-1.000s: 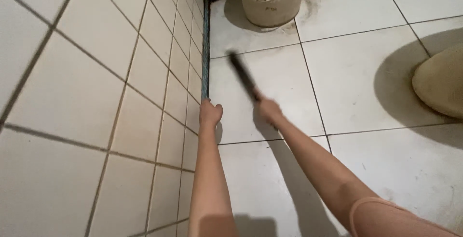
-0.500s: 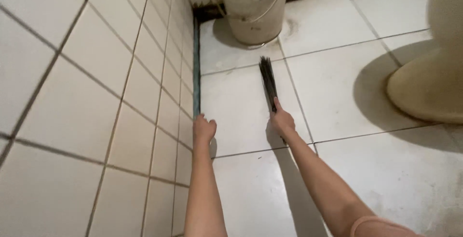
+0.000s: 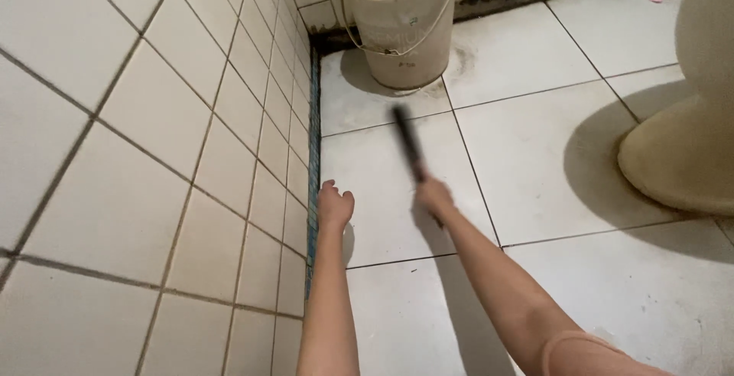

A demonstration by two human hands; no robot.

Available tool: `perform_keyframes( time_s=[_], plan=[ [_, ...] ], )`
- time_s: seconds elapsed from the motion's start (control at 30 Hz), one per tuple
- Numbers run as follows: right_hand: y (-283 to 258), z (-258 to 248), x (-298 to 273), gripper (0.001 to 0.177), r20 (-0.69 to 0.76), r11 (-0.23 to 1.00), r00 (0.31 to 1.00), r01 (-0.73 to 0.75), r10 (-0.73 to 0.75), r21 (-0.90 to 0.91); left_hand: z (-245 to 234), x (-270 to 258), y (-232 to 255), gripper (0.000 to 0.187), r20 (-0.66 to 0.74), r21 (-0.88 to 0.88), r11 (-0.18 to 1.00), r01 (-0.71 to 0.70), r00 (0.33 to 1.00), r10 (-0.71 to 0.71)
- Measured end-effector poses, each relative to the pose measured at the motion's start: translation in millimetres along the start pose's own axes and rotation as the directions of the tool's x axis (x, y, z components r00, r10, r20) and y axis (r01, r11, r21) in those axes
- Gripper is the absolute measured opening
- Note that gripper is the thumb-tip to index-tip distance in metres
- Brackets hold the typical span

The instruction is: Cleaning the bathroom floor using a hand brush and water from a bucket.

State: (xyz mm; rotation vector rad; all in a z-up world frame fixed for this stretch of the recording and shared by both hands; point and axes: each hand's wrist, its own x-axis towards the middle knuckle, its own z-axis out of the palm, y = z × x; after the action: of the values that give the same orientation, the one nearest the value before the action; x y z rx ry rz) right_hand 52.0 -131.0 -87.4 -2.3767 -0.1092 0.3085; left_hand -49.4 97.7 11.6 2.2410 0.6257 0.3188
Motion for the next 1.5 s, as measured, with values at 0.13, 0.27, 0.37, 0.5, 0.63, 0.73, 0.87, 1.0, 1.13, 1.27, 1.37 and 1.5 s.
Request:
perform_keyframes(
  time_s=[0.13, 0.27, 0.37, 0.5, 0.63, 0.73, 0.87, 1.0, 1.13, 1.27, 1.37, 1.5],
  plan=[
    [-44, -20, -50, 0.07, 0.114, 0.909, 0.96, -0.279, 0.256, 0.311, 18, 19, -17, 0.061, -0.03, -0.006, 0.999, -0.042, 0.999, 0.042],
    [-51, 83, 17, 0.061, 0.093, 0.965, 0.966, 0.249, -0.242, -0.077, 17, 16, -1, 0.058, -0.084, -0.014, 1.0, 0.021, 0.996, -0.022],
    [-92, -1, -45, 0.083, 0.208, 0.96, 0.962, 0.215, -0.177, -0.18, 17, 12, 5, 0.059, -0.034, 0.002, 0.998, 0.064, 0.997, -0.064],
    [0, -36, 3, 0.062, 0.019, 0.991, 1.0, -0.009, 0.011, -0.133, 6, 3, 15, 0.063, 0.056, 0.073, 0.992, 0.106, 0.992, -0.11],
    [-35, -84, -31, 0.071, -0.089, 0.983, 0.98, -0.176, 0.18, 0.048, 11, 20, -2, 0.062, -0.029, 0.046, 0.997, 0.056, 0.998, -0.055],
    [-49, -11, -46, 0.053, 0.045, 0.844, 0.953, -0.288, 0.301, 0.451, 6, 17, -4, 0.06, -0.054, 0.088, 0.995, 0.044, 0.998, -0.039],
    [-70, 69, -69, 0.054, 0.198, 0.979, 0.959, 0.199, -0.204, 0.045, -17, -9, 24, 0.062, -0.015, 0.096, 0.978, 0.183, 0.983, -0.182],
    [-80, 13, -99, 0.088, 0.252, 0.989, 0.962, 0.124, -0.1, -0.078, -20, -17, 14, 0.053, 0.058, 0.26, 0.943, 0.209, 0.971, -0.231],
    [-68, -44, -84, 0.077, 0.086, 0.985, 0.988, -0.139, 0.13, 0.102, -42, -36, 11, 0.055, 0.081, 0.329, 0.926, 0.185, 0.971, -0.223],
    [-116, -26, -69, 0.073, 0.186, 0.994, 0.981, -0.073, 0.056, 0.086, -67, -37, 7, 0.059, 0.066, 0.259, 0.944, 0.206, 0.971, -0.23],
    [-159, -8, -85, 0.076, 0.338, 0.992, 0.941, -0.019, -0.024, 0.122, -78, -45, 9, 0.06, 0.064, 0.259, 0.948, 0.184, 0.976, -0.207],
    [-62, 170, 51, 0.07, 0.565, 0.686, 0.714, 0.653, -0.414, -0.322, -62, -40, -22, 0.062, 0.116, 0.303, 0.948, 0.092, 0.984, -0.133]
  ],
)
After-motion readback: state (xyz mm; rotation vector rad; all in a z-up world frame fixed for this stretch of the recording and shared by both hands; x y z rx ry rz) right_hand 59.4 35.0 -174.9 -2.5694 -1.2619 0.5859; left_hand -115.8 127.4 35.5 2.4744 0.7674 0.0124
